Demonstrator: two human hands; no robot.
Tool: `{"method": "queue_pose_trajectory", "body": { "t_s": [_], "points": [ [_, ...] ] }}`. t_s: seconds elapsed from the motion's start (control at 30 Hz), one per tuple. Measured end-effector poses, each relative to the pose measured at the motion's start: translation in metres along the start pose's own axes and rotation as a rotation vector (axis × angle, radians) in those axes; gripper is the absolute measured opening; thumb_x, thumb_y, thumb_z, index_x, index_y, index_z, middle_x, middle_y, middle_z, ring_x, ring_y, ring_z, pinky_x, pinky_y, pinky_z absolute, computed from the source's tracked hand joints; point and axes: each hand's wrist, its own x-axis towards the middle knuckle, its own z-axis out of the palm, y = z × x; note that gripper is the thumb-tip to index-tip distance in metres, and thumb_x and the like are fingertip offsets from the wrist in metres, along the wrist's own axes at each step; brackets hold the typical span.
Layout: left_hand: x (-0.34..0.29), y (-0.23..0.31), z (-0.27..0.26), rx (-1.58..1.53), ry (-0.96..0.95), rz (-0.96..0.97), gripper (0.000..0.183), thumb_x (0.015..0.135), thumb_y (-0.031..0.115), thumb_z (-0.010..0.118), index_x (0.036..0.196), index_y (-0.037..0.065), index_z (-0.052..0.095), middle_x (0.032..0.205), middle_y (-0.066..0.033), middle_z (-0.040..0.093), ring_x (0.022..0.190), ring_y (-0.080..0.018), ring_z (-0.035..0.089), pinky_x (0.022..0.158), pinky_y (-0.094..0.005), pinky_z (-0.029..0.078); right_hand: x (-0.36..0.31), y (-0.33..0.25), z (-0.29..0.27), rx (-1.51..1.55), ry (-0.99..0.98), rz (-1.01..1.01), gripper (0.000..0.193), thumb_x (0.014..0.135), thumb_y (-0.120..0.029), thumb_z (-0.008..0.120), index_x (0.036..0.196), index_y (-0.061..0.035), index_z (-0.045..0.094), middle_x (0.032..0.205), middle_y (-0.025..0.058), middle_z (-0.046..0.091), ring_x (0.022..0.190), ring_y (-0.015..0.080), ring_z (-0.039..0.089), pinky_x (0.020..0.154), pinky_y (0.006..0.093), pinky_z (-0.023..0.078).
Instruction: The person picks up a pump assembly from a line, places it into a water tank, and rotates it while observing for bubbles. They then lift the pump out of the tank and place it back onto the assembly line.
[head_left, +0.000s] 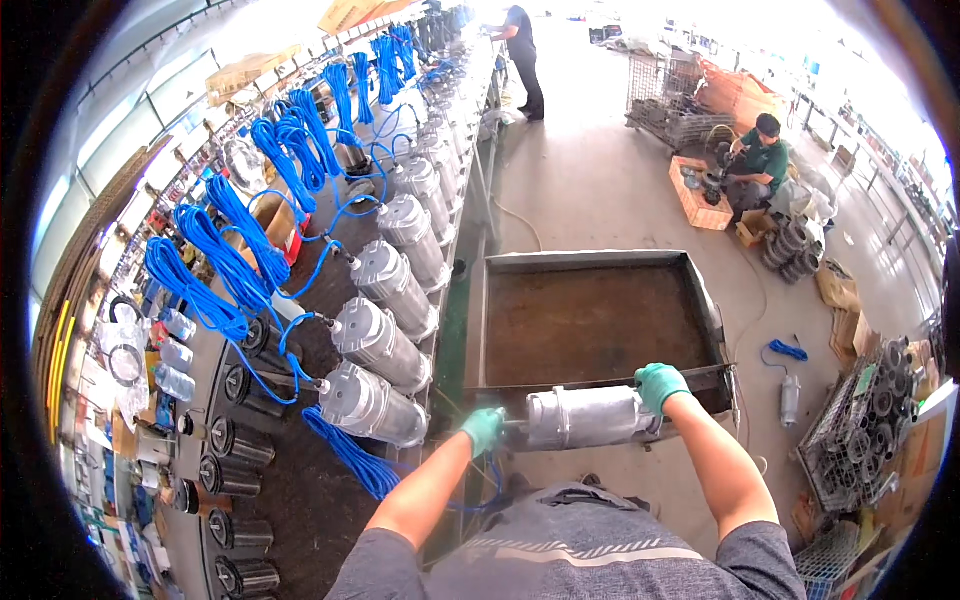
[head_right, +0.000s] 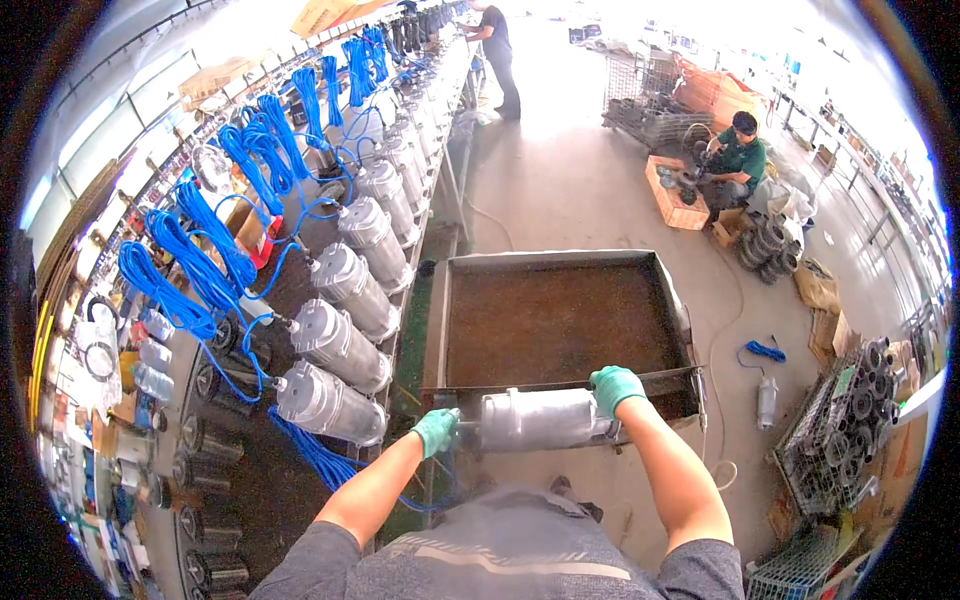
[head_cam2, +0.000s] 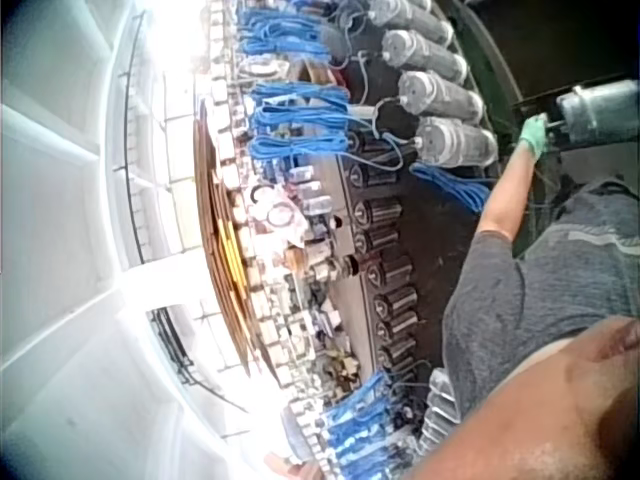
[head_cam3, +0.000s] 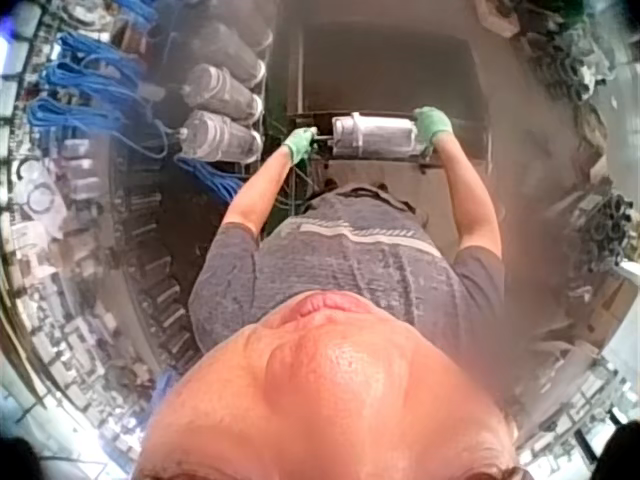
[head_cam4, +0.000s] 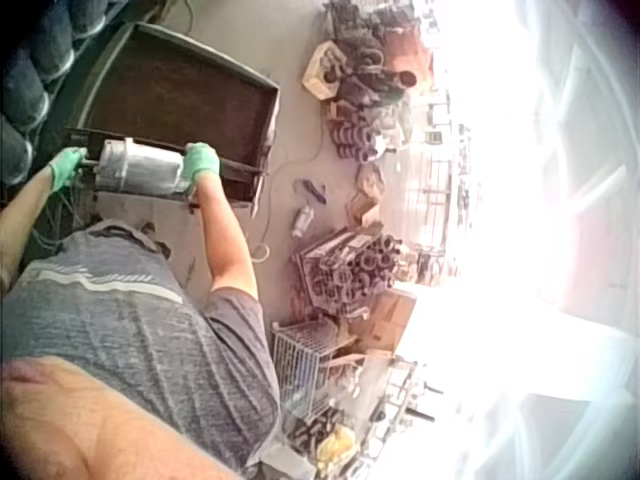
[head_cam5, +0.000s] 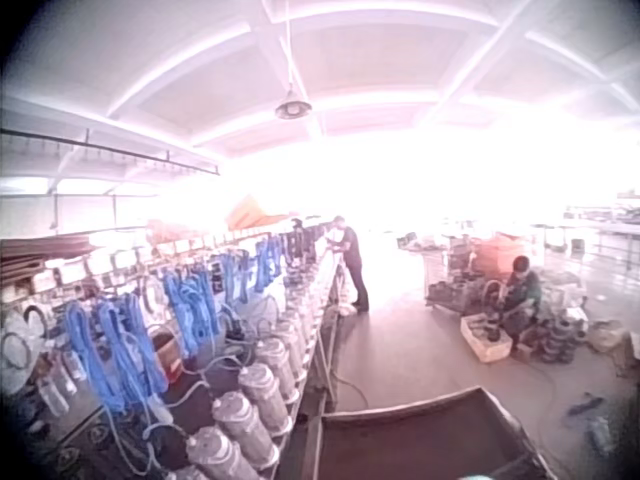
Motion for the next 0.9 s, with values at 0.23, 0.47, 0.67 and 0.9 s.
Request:
{"method": "queue_pose_trajectory", "body": {
  "t_s": [0.23, 0.47, 0.67, 0.9],
  "points": [
    [-0.041, -0.005, -0.015, 0.738, 0.175, 0.863, 0.057, 0.081, 0.029, 0.08, 0.128, 0.002, 0.063, 0.125, -0.0197, 0.064, 0.115, -0.0377, 0.062, 0.103, -0.044, 0.049, 0.005, 0.009, 0.009, -0.032, 0.132, -0.043, 0.015, 0.083, -0.014, 0.061, 0.089, -0.01, 0.075, 0.098, 0.0184, 0.074, 0.094, 0.0361, 0.072, 0.084, 0.0457, 0.058],
    [0.005, -0.033, -0.015, 0.324, 0.211, 0.464, 0.041, 0.102, 0.043, 0.062, 0.103, 0.004, 0.076, 0.077, -0.0137, 0.07, 0.071, -0.026, 0.065, 0.071, -0.0393, 0.053, 0.007, -0.006, -0.004, -0.054, 0.025, -0.008, 0.018, 0.09, -0.016, 0.061, 0.099, -0.0145, 0.077, 0.101, 0.0149, 0.075, 0.097, 0.0339, 0.073, 0.086, 0.0436, 0.059],
    [-0.006, -0.005, 0.003, 0.067, 0.164, 0.106, 0.044, 0.103, 0.045, 0.06, 0.111, 0.003, 0.073, 0.087, -0.0075, 0.071, 0.078, -0.0157, 0.064, 0.07, -0.0325, 0.052, 0.003, 0.002, 0.001, 0.007, 0.077, 0.0, 0.014, 0.089, -0.017, 0.063, 0.093, -0.0107, 0.075, 0.095, 0.016, 0.073, 0.093, 0.0369, 0.07, 0.084, 0.0468, 0.056],
    [0.001, -0.04, -0.001, 0.353, 0.273, 0.657, 0.036, 0.104, 0.035, 0.061, 0.12, 0.004, 0.07, 0.099, -0.0109, 0.073, 0.1, -0.0246, 0.07, 0.093, -0.0347, 0.054, 0.004, -0.002, -0.004, -0.021, 0.045, -0.001, 0.018, 0.091, -0.016, 0.061, 0.099, -0.0135, 0.076, 0.102, 0.0155, 0.074, 0.098, 0.0349, 0.072, 0.086, 0.0449, 0.058]
  ]
}}
